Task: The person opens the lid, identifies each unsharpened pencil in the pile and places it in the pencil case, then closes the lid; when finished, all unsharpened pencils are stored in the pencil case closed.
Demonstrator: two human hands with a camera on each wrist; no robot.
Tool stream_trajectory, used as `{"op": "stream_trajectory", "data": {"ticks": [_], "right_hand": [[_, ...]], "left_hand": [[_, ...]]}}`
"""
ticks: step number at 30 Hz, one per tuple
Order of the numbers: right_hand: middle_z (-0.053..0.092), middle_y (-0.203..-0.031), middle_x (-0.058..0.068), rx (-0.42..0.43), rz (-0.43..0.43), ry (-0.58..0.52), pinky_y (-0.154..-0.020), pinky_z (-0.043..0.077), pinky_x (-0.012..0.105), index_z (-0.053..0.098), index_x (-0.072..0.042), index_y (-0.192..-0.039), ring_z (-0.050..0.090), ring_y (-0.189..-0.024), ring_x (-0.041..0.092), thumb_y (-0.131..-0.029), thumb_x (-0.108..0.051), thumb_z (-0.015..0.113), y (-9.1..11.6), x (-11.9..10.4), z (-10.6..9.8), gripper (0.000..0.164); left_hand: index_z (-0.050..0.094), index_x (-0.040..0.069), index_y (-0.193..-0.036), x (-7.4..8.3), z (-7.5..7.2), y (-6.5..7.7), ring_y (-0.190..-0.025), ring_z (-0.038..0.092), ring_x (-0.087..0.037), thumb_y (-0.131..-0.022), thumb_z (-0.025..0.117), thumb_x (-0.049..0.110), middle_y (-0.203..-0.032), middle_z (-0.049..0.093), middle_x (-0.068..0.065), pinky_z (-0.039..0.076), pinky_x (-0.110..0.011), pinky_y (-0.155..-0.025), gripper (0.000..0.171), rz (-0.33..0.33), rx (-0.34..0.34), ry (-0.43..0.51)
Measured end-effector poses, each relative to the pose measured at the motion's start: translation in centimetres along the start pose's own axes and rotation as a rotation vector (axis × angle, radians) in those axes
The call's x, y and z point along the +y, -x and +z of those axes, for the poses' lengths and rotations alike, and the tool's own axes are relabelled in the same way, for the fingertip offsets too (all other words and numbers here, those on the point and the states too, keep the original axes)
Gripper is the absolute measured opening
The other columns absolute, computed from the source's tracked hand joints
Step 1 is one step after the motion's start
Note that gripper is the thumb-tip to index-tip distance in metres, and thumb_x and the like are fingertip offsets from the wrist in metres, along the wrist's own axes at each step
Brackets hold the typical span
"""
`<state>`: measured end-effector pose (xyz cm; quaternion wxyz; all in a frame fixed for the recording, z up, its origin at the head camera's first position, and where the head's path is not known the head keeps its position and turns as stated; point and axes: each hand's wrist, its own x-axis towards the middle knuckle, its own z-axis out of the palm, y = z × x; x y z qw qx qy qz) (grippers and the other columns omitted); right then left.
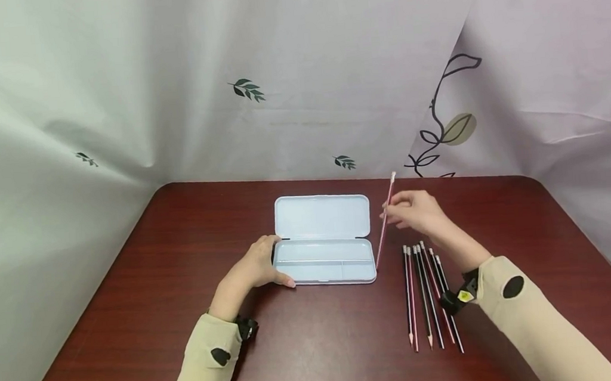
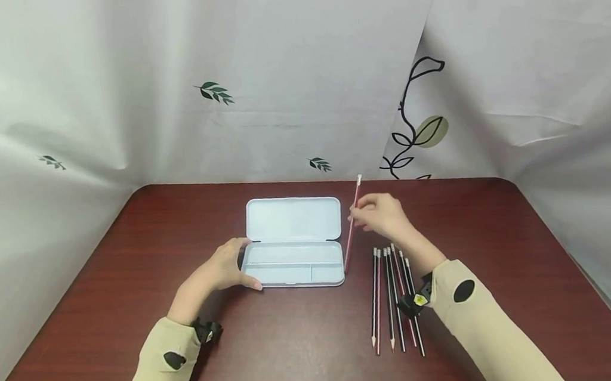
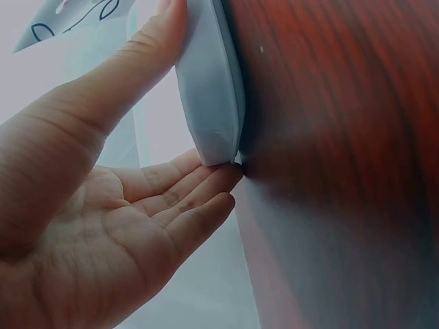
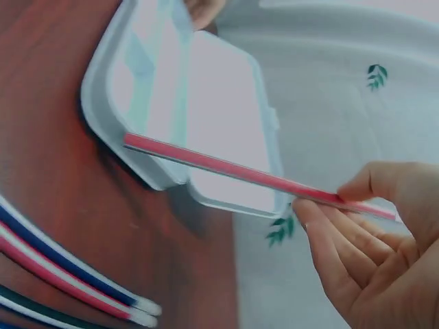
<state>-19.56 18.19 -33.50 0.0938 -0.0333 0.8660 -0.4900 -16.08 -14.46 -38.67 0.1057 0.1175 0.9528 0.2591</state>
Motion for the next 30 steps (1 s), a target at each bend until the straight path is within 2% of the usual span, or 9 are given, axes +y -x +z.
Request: {"op": "stream_trajectory", "data": {"ticks": [5,11,17,21,26,30], "right_hand": [[0.070,-0.099,0.016,0.079,-0.085,0.035,-0.071,0.055,0.036,0.063,0.001,-0.103,0.069,-0.081,0.016,-0.090,-0.017,0.058,-0.9,-1.2,-0.4,0.023],[0.071,-0.093,0.013,0.072,-0.238,0.135,-0.069,0.055,0.036,0.065,-0.002,-0.102,0.068,-0.081,0.021,-0.088,-0.018,0.064,-1.4,-1.2,1.0,0.021],[0.071,-0.091,0.009,0.003,-0.439,0.206,-0.074,0.054,0.034,0.065,-0.003,-0.098,0.068,-0.084,0.021,-0.083,-0.010,0.068,-1.5,-0.5,2.5,0.017],[0.071,-0.087,0.006,-0.071,-0.557,0.279,-0.070,0.055,0.033,0.065,-0.002,-0.099,0.067,-0.080,0.019,-0.081,-0.005,0.069,-1.7,0.2,3.2,0.018],[0.070,-0.082,0.000,-0.111,-0.578,0.379,-0.066,0.053,0.029,0.067,-0.007,-0.094,0.066,-0.076,0.012,-0.081,-0.008,0.069,-1.4,1.3,4.3,0.013],[0.070,-0.082,-0.002,-0.124,-0.630,0.481,-0.065,0.052,0.028,0.068,-0.010,-0.095,0.065,-0.076,0.011,-0.082,-0.011,0.068,-1.1,1.2,5.3,0.013]], "left_hand": [[0.044,-0.005,-0.131,0.0,-0.1,0.1,-0.117,0.047,-0.033,-0.052,0.092,0.032,-0.125,0.049,-0.021,0.038,-0.046,-0.099,0.099,-0.004,0.005,-0.001],[0.044,-0.005,-0.130,-0.1,-0.1,0.0,-0.118,0.046,-0.034,-0.052,0.091,0.033,-0.125,0.049,-0.021,0.038,-0.046,-0.099,0.100,0.016,0.006,-0.011],[0.044,-0.005,-0.131,-0.2,0.0,0.0,-0.119,0.045,-0.035,-0.052,0.092,0.034,-0.127,0.049,-0.021,0.038,-0.046,-0.100,0.100,0.012,0.010,-0.013],[0.044,-0.005,-0.131,-0.3,0.1,-0.1,-0.119,0.045,-0.034,-0.051,0.092,0.034,-0.127,0.049,-0.021,0.037,-0.045,-0.100,0.101,0.010,0.018,-0.016],[0.045,-0.005,-0.130,-0.3,0.2,-0.1,-0.117,0.047,-0.033,-0.052,0.091,0.035,-0.125,0.050,-0.020,0.038,-0.044,-0.099,0.099,0.016,0.013,-0.015],[0.045,-0.005,-0.129,-0.2,0.2,0.0,-0.116,0.047,-0.033,-0.051,0.092,0.034,-0.124,0.051,-0.020,0.039,-0.045,-0.098,0.099,0.008,0.021,-0.014]]}}
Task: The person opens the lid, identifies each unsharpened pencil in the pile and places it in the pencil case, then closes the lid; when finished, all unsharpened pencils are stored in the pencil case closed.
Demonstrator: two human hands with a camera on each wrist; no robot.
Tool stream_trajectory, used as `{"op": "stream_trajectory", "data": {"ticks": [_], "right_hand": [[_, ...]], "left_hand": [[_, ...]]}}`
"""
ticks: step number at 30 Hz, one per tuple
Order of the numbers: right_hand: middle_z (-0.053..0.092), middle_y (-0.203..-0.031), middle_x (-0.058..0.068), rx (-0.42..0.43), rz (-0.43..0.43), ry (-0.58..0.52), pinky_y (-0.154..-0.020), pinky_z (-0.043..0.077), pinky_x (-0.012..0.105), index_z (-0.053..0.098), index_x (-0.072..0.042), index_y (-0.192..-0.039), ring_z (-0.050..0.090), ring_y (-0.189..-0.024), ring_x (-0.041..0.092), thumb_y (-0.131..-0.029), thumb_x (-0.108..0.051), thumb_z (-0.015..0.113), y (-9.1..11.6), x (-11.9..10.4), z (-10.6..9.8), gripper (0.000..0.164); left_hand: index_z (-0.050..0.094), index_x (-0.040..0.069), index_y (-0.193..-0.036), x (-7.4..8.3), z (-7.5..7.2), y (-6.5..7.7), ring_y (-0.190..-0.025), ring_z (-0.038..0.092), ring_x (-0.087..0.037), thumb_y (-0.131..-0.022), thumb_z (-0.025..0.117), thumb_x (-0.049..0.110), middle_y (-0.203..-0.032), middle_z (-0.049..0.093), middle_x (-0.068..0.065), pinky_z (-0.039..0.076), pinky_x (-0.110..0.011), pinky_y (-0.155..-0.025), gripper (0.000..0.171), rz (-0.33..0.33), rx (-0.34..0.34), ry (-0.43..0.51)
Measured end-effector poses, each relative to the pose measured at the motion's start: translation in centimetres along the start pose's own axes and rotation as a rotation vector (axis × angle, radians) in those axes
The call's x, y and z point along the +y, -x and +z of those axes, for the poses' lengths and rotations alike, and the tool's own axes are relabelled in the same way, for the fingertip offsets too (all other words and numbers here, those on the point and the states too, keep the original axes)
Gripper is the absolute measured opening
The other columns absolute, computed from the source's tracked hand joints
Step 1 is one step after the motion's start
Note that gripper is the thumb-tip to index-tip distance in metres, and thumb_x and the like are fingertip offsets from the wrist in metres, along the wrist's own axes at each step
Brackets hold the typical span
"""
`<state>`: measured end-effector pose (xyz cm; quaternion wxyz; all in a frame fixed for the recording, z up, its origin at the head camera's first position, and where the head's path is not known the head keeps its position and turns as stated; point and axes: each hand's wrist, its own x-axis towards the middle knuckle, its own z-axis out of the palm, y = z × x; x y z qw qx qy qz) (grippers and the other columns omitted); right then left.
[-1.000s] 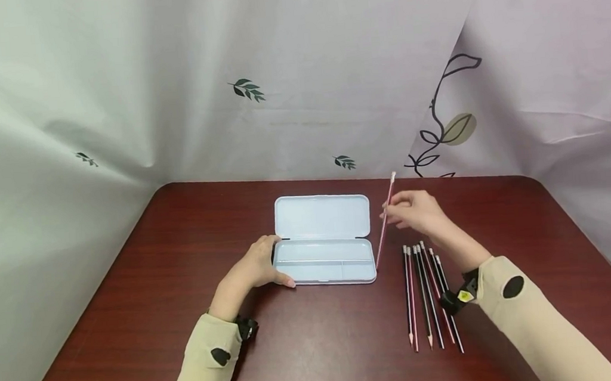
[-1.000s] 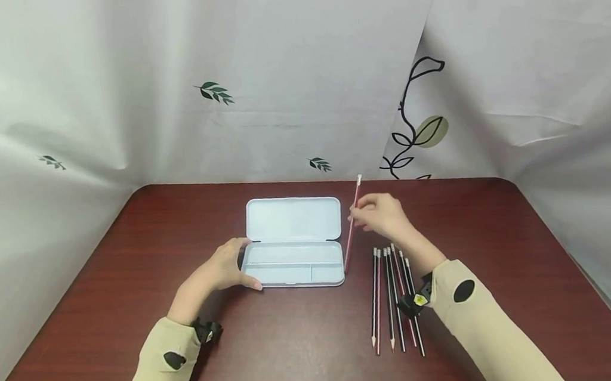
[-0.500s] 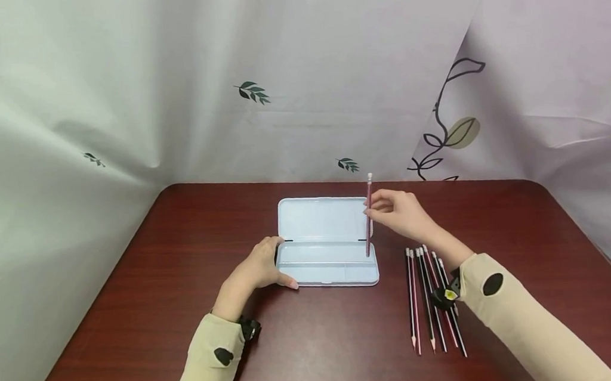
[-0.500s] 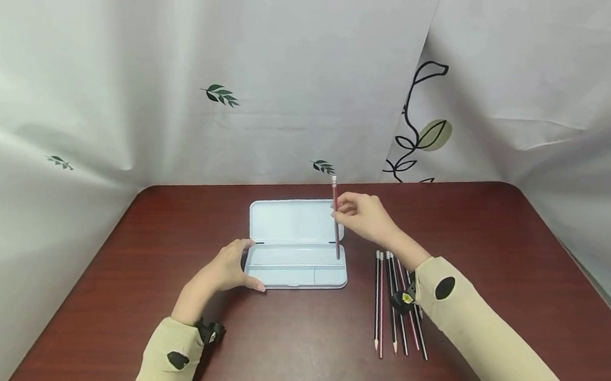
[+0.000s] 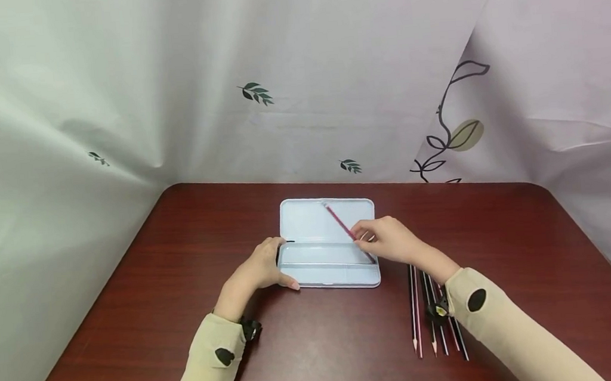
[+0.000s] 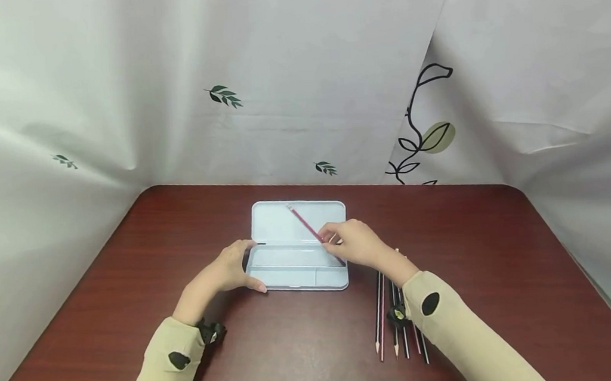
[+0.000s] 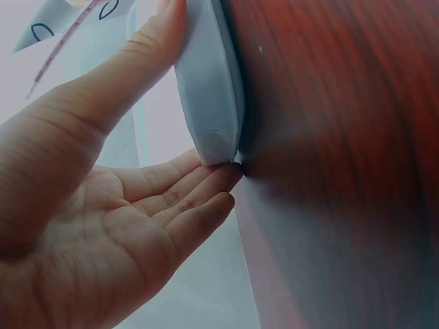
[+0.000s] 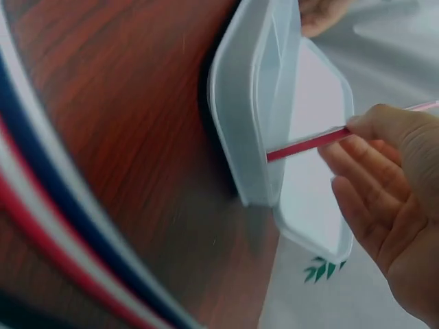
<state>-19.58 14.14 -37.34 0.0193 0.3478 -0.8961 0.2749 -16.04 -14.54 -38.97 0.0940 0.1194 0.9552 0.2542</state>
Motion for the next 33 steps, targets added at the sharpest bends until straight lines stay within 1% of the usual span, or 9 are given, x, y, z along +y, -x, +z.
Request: {"op": "stream_trajectory", "data": {"ticks": [4,7,10,14,17,21,28,30,33], "right_hand": [[0.070,-0.082,-0.004,-0.034,-0.030,0.098,-0.064,0.050,0.027,0.069,-0.012,-0.096,0.065,-0.076,0.009,-0.083,-0.013,0.068,-0.5,-0.6,0.7,0.014],[0.070,-0.082,-0.005,-0.083,-0.036,0.108,-0.064,0.050,0.025,0.070,-0.013,-0.097,0.063,-0.073,0.006,-0.083,-0.013,0.067,-0.8,-0.8,1.1,0.014],[0.070,-0.084,-0.006,-0.151,-0.064,0.107,-0.066,0.049,0.024,0.072,-0.013,-0.097,0.062,-0.073,0.004,-0.083,-0.013,0.067,-1.0,-0.8,1.7,0.014],[0.071,-0.090,-0.005,-0.199,-0.113,0.161,-0.070,0.050,0.027,0.073,-0.013,-0.097,0.063,-0.079,0.005,-0.083,-0.013,0.068,-1.0,-0.9,2.5,0.015],[0.071,-0.093,-0.004,-0.196,-0.123,0.189,-0.072,0.051,0.030,0.073,-0.014,-0.098,0.064,-0.083,0.008,-0.083,-0.012,0.068,-0.8,-1.1,2.9,0.016],[0.071,-0.094,-0.004,-0.186,-0.122,0.187,-0.074,0.052,0.031,0.074,-0.014,-0.098,0.065,-0.086,0.010,-0.083,-0.010,0.068,-0.6,-1.2,3.0,0.016],[0.069,-0.089,-0.004,-0.159,-0.214,0.283,-0.073,0.052,0.031,0.072,-0.014,-0.095,0.065,-0.084,0.011,-0.084,-0.008,0.065,0.1,-0.9,2.7,0.014],[0.068,-0.090,-0.004,-0.160,-0.207,0.297,-0.074,0.052,0.031,0.072,-0.015,-0.096,0.065,-0.084,0.010,-0.084,-0.009,0.065,0.4,-0.7,2.4,0.014],[0.069,-0.095,-0.002,-0.155,-0.156,0.267,-0.071,0.051,0.029,0.071,-0.013,-0.100,0.063,-0.080,0.008,-0.085,-0.011,0.065,1.2,-0.2,1.6,0.016]], "left_hand": [[0.045,-0.005,-0.130,0.0,0.0,-0.1,-0.117,0.046,-0.032,-0.051,0.092,0.034,-0.125,0.050,-0.020,0.039,-0.045,-0.098,0.100,0.000,-0.003,0.004],[0.045,-0.005,-0.130,0.2,0.0,-0.1,-0.117,0.046,-0.032,-0.051,0.092,0.033,-0.125,0.050,-0.020,0.038,-0.044,-0.099,0.099,-0.002,-0.004,0.012],[0.045,-0.004,-0.129,0.3,0.0,-0.1,-0.116,0.047,-0.032,-0.051,0.092,0.032,-0.124,0.051,-0.019,0.039,-0.044,-0.098,0.098,-0.012,-0.001,0.013],[0.045,-0.005,-0.129,0.2,0.1,-0.1,-0.115,0.047,-0.031,-0.051,0.092,0.031,-0.123,0.051,-0.019,0.039,-0.044,-0.098,0.098,-0.025,-0.005,0.016],[0.045,-0.004,-0.129,0.2,0.0,0.0,-0.115,0.047,-0.031,-0.051,0.092,0.031,-0.123,0.051,-0.018,0.039,-0.044,-0.098,0.098,-0.028,-0.004,0.020],[0.045,-0.004,-0.129,0.1,0.0,0.1,-0.114,0.047,-0.031,-0.051,0.092,0.031,-0.122,0.051,-0.018,0.039,-0.044,-0.098,0.098,-0.026,0.000,0.017],[0.045,-0.005,-0.130,0.4,0.0,0.1,-0.116,0.047,-0.031,-0.051,0.092,0.032,-0.124,0.051,-0.019,0.039,-0.043,-0.099,0.099,-0.024,-0.004,0.012],[0.045,-0.005,-0.130,0.4,0.0,0.1,-0.116,0.047,-0.031,-0.051,0.092,0.032,-0.123,0.051,-0.019,0.039,-0.043,-0.099,0.098,-0.026,-0.002,0.013],[0.045,-0.005,-0.129,0.3,0.0,0.2,-0.115,0.047,-0.031,-0.051,0.092,0.031,-0.122,0.051,-0.019,0.039,-0.044,-0.098,0.098,-0.022,0.000,0.011]]}}
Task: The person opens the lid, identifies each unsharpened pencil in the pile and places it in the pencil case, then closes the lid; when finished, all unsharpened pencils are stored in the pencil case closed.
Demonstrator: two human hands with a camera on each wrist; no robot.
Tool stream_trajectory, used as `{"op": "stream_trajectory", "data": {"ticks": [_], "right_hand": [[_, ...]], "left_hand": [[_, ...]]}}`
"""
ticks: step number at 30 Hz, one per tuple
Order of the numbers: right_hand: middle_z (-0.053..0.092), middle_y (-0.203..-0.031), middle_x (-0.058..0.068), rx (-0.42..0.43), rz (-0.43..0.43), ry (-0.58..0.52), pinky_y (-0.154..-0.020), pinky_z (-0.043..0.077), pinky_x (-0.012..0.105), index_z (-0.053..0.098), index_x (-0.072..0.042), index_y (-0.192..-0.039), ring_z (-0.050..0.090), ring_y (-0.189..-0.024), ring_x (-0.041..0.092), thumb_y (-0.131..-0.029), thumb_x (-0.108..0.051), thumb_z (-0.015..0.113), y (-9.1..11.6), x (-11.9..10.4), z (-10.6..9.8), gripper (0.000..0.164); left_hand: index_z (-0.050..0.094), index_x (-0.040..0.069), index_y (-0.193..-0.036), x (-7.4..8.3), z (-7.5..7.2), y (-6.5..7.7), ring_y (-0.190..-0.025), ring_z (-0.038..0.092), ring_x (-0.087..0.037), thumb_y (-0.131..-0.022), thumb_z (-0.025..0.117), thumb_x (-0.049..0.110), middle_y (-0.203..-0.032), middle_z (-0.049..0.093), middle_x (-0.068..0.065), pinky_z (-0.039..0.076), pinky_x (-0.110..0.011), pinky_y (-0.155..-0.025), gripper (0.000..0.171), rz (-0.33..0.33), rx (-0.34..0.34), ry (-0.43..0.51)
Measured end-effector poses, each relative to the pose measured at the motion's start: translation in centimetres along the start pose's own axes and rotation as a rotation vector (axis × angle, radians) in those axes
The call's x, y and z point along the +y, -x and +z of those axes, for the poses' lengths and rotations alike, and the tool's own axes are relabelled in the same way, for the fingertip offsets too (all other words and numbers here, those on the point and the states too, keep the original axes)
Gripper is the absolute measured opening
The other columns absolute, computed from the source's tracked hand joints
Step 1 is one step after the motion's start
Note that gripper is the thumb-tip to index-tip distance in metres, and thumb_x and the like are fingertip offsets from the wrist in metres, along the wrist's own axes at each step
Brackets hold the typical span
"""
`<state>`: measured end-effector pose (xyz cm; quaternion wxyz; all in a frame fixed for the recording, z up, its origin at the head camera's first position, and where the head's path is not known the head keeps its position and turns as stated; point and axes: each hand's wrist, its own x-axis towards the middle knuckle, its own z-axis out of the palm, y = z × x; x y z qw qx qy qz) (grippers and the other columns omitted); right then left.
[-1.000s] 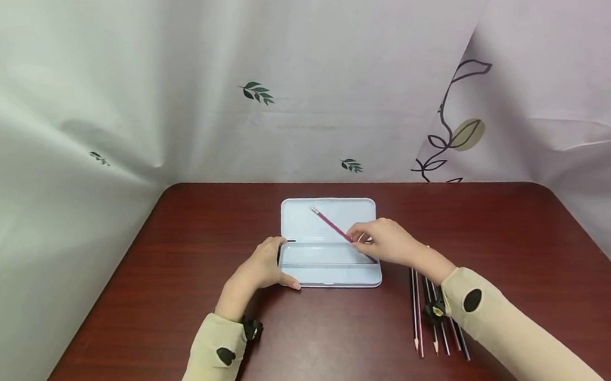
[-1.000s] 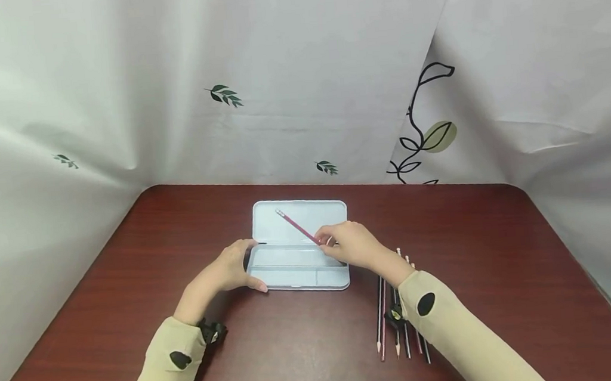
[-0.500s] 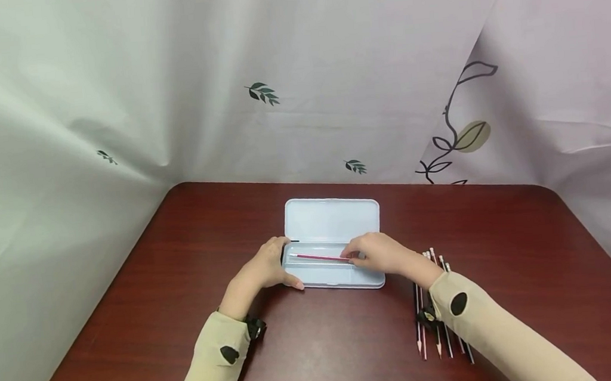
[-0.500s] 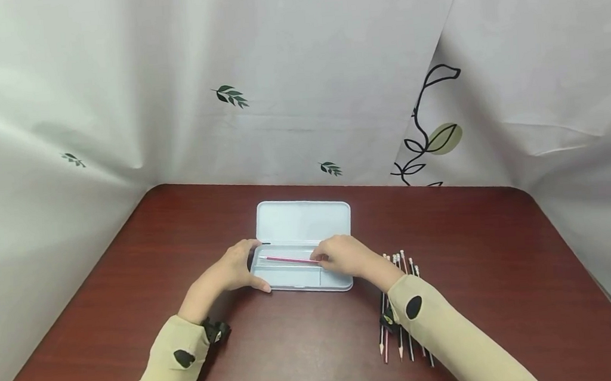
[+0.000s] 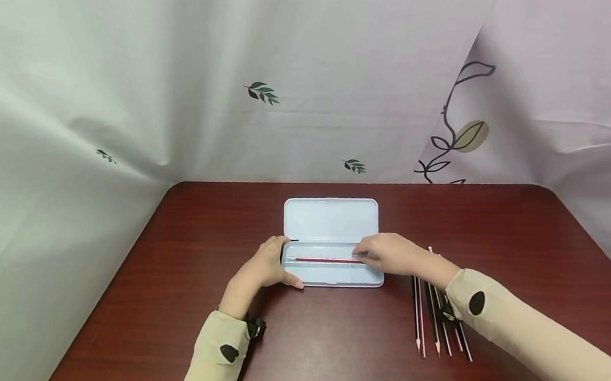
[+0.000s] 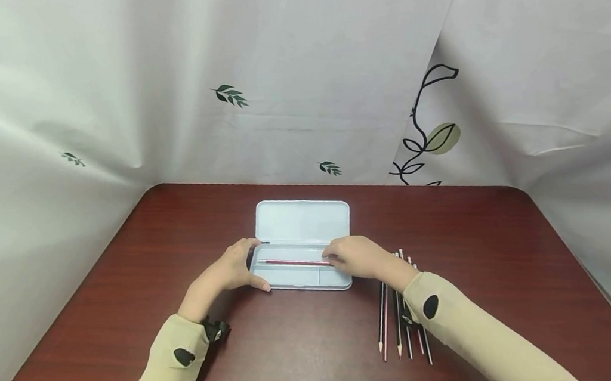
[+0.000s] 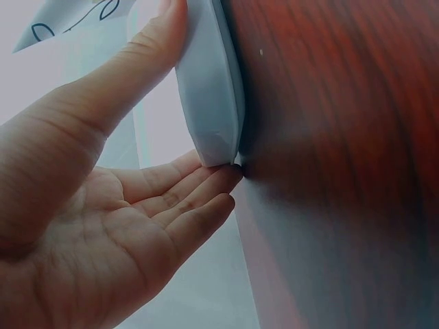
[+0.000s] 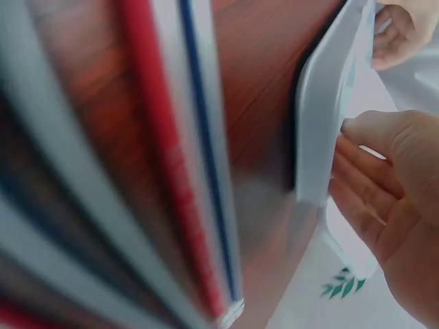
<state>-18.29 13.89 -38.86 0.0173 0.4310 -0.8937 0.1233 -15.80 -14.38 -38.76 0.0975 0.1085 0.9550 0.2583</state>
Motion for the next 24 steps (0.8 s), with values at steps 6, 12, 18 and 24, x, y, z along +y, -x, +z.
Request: {"op": "stream_trajectory", "data": {"ticks": [6,12,18,24], "right_hand": [[0.070,-0.100,0.005,0.105,0.140,-0.192,-0.071,0.052,0.029,0.069,-0.006,-0.107,0.065,-0.081,0.012,-0.084,-0.008,0.067,2.7,1.1,-1.0,0.023],[0.070,-0.091,0.006,0.200,0.260,-0.414,-0.069,0.054,0.028,0.067,-0.001,-0.106,0.067,-0.080,0.016,-0.080,-0.006,0.072,5.1,1.3,-1.8,0.027],[0.070,-0.088,0.004,0.191,0.400,-0.477,-0.067,0.053,0.023,0.067,-0.001,-0.106,0.067,-0.076,0.010,-0.075,-0.018,0.078,7.4,1.4,-1.7,0.036],[0.070,-0.076,-0.002,0.181,0.632,-0.467,-0.059,0.049,0.023,0.067,-0.005,-0.096,0.065,-0.066,0.009,-0.075,-0.019,0.078,9.8,1.7,-1.7,0.027]], "left_hand": [[0.045,-0.005,-0.129,0.0,-0.1,0.0,-0.115,0.048,-0.031,-0.052,0.092,0.033,-0.123,0.051,-0.019,0.039,-0.043,-0.098,0.098,0.006,-0.009,-0.009],[0.043,-0.006,-0.131,-0.2,-0.9,-0.2,-0.117,0.046,-0.033,-0.054,0.091,0.033,-0.126,0.049,-0.021,0.038,-0.046,-0.099,0.099,0.005,-0.018,-0.010],[0.041,-0.006,-0.133,-0.4,-1.1,-0.4,-0.121,0.043,-0.035,-0.055,0.091,0.032,-0.130,0.046,-0.023,0.036,-0.047,-0.101,0.100,0.000,-0.028,-0.013],[0.040,-0.008,-0.133,-0.3,-0.4,-0.4,-0.121,0.043,-0.037,-0.055,0.090,0.033,-0.130,0.046,-0.024,0.036,-0.048,-0.101,0.101,0.021,-0.047,-0.005]]}}
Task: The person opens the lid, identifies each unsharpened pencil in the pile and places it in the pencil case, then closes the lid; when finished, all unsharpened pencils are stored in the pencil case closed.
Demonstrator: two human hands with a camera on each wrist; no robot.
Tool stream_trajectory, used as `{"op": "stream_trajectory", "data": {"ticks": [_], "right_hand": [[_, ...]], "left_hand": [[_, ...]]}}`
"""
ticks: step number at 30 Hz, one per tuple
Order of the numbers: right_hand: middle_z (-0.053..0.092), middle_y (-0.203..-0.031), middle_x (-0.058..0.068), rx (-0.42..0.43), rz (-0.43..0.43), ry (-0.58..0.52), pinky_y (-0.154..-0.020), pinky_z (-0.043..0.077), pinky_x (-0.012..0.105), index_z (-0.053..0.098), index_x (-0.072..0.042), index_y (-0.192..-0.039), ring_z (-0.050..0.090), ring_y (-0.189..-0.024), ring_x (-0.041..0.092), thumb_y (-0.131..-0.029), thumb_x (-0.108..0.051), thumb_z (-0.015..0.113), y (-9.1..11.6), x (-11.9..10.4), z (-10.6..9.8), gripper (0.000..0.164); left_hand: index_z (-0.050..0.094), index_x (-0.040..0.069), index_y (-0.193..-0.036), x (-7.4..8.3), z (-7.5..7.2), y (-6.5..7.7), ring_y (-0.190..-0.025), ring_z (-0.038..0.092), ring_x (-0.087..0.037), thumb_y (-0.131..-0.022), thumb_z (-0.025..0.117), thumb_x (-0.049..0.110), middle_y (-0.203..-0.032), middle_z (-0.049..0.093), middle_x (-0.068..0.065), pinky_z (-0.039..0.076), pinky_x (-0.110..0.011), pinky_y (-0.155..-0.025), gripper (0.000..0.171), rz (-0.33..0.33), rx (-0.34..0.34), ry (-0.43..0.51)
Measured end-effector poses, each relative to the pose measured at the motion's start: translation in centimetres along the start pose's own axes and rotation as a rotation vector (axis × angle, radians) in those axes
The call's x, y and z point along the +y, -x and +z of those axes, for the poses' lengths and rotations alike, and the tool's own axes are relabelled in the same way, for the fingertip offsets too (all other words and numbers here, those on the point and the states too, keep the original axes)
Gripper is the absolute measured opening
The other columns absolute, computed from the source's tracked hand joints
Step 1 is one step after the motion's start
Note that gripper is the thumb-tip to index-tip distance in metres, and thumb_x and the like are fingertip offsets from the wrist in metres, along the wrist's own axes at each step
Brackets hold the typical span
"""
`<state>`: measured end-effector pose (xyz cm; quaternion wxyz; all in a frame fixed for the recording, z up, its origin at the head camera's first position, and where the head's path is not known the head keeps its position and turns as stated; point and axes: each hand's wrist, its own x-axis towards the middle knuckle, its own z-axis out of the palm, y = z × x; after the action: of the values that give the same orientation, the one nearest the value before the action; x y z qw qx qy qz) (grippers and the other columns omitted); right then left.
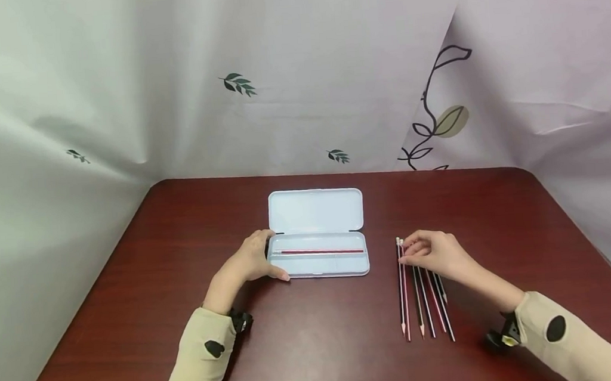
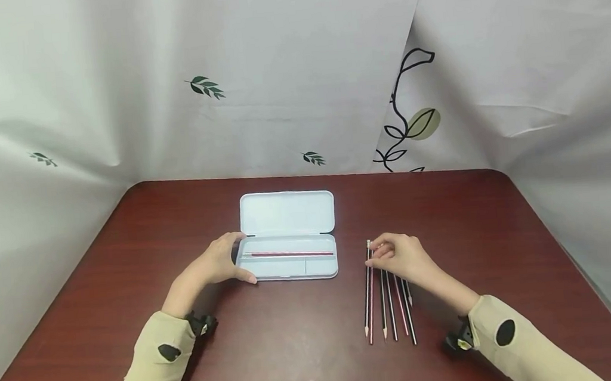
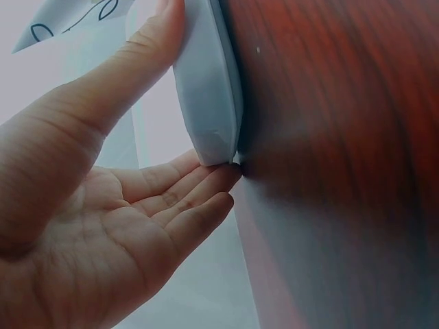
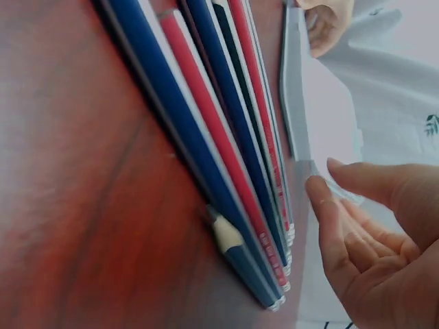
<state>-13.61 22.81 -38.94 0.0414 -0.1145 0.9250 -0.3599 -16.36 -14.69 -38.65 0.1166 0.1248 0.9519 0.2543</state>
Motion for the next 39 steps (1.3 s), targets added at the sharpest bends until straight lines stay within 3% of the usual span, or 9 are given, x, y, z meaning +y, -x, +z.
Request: {"op": "stream_trajectory", "data": {"ticks": [5,11,21,28,35,39], "right_hand": [[0.069,-0.068,-0.001,-0.064,0.109,-0.041,-0.054,0.050,0.026,0.066,-0.003,-0.090,0.064,-0.059,0.012,-0.076,-0.022,0.076,0.8,0.2,0.3,0.026],[0.066,-0.059,-0.002,-0.078,0.102,-0.022,-0.050,0.051,0.025,0.066,-0.004,-0.075,0.064,-0.054,0.011,-0.074,-0.018,0.078,0.8,-0.3,1.0,0.018],[0.062,-0.050,0.000,-0.127,0.156,-0.006,-0.048,0.051,0.026,0.065,-0.006,-0.064,0.062,-0.047,0.012,-0.075,-0.019,0.077,-0.1,-0.7,1.4,0.021],[0.061,-0.047,-0.001,-0.172,0.194,0.081,-0.046,0.050,0.025,0.067,-0.008,-0.060,0.061,-0.044,0.010,-0.073,-0.026,0.079,-1.1,-1.2,1.5,0.026],[0.062,-0.049,0.003,-0.246,0.201,0.066,-0.047,0.051,0.025,0.066,-0.003,-0.062,0.062,-0.044,0.012,-0.075,-0.021,0.078,-1.7,-1.8,1.3,0.025],[0.061,-0.047,0.002,-0.248,0.184,0.082,-0.047,0.051,0.024,0.065,-0.004,-0.061,0.061,-0.043,0.011,-0.076,-0.019,0.077,-1.6,-1.8,1.4,0.024]], "left_hand": [[0.041,-0.008,-0.133,-0.2,0.2,0.3,-0.121,0.043,-0.036,-0.055,0.091,0.033,-0.130,0.046,-0.024,0.036,-0.048,-0.101,0.101,-0.010,0.007,-0.005],[0.041,-0.008,-0.132,-0.3,0.2,0.4,-0.120,0.044,-0.036,-0.055,0.091,0.033,-0.129,0.047,-0.025,0.036,-0.048,-0.101,0.100,0.003,0.015,-0.002],[0.042,-0.009,-0.131,-0.2,0.2,0.3,-0.119,0.045,-0.036,-0.054,0.091,0.033,-0.127,0.048,-0.024,0.037,-0.047,-0.100,0.100,0.017,0.017,-0.005],[0.042,-0.009,-0.130,-0.3,0.2,0.1,-0.119,0.045,-0.037,-0.054,0.091,0.034,-0.127,0.047,-0.025,0.036,-0.047,-0.100,0.100,0.025,0.018,-0.015],[0.042,-0.009,-0.131,-0.1,0.0,0.0,-0.119,0.044,-0.037,-0.054,0.091,0.034,-0.127,0.048,-0.025,0.036,-0.048,-0.100,0.100,0.014,0.019,-0.016],[0.043,-0.009,-0.130,0.1,0.1,0.0,-0.118,0.045,-0.037,-0.054,0.091,0.034,-0.126,0.048,-0.024,0.037,-0.047,-0.100,0.100,0.024,0.019,-0.014]]}}
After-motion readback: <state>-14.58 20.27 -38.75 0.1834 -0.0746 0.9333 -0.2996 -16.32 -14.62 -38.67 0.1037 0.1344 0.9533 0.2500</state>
